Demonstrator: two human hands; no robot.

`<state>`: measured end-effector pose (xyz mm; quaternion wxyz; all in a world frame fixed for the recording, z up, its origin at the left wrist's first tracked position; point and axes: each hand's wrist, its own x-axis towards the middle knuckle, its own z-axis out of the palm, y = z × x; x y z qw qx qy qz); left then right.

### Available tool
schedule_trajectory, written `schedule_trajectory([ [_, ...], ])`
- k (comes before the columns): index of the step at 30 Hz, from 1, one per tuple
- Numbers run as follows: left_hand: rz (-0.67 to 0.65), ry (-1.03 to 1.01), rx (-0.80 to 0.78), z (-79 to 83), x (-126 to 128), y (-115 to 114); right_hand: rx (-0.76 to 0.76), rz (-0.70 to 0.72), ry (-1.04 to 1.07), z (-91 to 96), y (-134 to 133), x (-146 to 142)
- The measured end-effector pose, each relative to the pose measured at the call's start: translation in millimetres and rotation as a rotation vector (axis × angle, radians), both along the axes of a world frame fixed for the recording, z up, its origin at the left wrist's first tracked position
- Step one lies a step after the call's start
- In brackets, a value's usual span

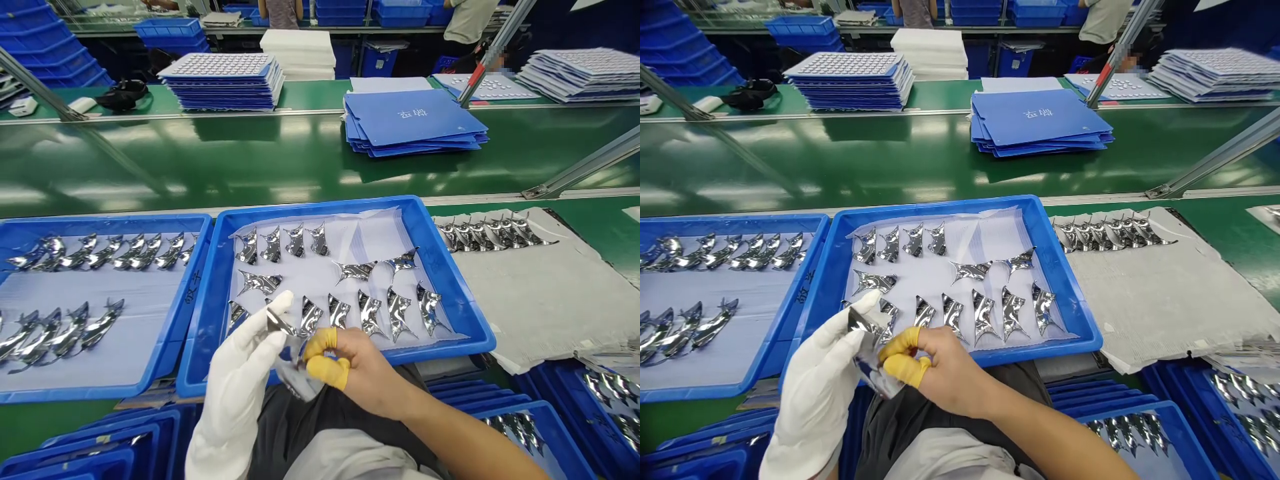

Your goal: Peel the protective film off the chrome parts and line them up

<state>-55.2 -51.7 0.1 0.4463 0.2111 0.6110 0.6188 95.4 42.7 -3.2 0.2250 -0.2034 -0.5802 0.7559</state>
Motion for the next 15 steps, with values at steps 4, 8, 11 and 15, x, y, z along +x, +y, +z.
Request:
schedule_trajectory([
  [4,-0.238,-0.006,-0.034,-6.0,1.2,13.0,-0.375,-0.149,-0.012,-9.4,6.9,-1.3],
  [8,-0.344,0.405,-0.145,-29.1,6.6,15.3,-0.007,-0.248,-0.166,-15.0,44.6,4.5],
  [11,-0.324,0.696,-0.077,-52.2,11.0,4.9,0.544,-0.279,-0.566,-21.7,89.6,7.4],
  [15,-0.354,0.868,0.071,-74.9,9.8,-5.4,0.76,-0.324,-0.906,-36.3,143.7,-5.6],
])
